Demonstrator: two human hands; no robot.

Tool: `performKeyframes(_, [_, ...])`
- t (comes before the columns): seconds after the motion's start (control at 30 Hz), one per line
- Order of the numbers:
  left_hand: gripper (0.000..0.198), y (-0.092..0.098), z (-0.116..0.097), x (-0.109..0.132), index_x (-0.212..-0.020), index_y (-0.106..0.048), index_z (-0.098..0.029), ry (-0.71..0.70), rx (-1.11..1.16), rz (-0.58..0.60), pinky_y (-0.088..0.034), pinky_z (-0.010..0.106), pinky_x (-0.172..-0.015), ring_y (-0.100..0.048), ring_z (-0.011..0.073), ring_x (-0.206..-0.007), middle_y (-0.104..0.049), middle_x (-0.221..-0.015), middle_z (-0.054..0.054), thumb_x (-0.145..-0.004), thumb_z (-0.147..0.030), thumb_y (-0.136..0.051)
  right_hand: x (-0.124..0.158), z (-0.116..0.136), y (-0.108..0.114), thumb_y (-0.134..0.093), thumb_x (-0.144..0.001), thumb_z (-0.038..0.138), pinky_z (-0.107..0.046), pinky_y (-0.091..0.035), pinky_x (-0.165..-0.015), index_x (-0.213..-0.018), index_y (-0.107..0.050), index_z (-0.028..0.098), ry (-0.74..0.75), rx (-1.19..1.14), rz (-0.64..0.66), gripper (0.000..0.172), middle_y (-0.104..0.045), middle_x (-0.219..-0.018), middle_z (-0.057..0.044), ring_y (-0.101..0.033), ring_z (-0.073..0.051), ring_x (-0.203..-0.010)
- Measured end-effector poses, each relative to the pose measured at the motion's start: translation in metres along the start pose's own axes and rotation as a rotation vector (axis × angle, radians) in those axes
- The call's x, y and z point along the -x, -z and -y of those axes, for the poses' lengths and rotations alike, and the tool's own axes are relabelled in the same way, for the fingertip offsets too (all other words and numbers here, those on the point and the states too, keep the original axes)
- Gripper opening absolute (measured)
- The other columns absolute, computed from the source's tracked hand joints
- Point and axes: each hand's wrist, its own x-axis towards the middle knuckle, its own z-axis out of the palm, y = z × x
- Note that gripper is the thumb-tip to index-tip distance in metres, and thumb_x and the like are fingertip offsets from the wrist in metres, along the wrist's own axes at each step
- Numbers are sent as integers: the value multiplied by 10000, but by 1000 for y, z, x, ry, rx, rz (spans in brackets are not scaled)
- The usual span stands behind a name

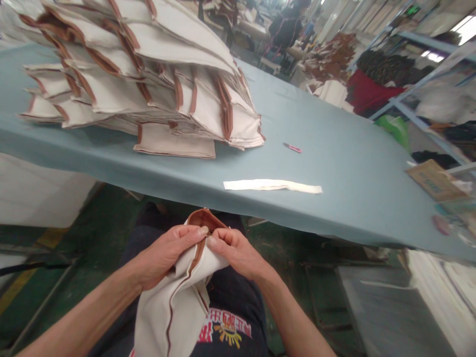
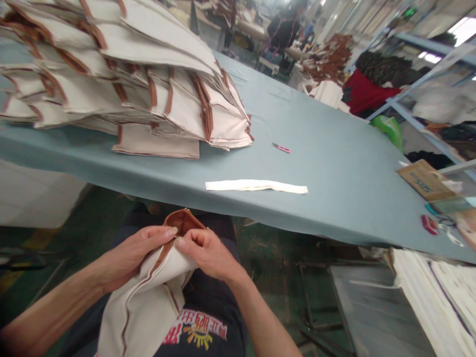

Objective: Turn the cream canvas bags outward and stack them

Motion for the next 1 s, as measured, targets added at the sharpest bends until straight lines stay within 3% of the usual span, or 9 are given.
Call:
performKeyframes(0.47, [816,-2,-2,2,-795,-676,-179,-15,-50,16,-399,193,-486,-474,89,-513,-626,-623,-32,-583,-882,-1032,1,-2,-1,-805,-763,1020,-263,-231,-582,-723,-497,230,13,-4,-9,849,-441,-684,74,-318,-96,-634])
performKeyframes(0.63, [828,-4,-6,12,-730,-616,-195,-48,-110,45,-343,185,-483,-438,84,-505,-581,-581,-37,-620,-927,-987,9,5,-4,-820,-828,954,-276,-225,-592,-730,-481,234,70,17,11,802,-420,-685,79,-304,-100,-644])
performKeyframes(1.0, [804,-1,-13,33,-797,-629,-192,-101,-210,156,-268,209,-511,-330,95,-579,-482,-666,-49,-764,-958,-871,28,17,-15,-804,-989,762,-291,-260,-592,-747,-498,232,198,174,-12,658,-446,-697,68,-345,-111,-651])
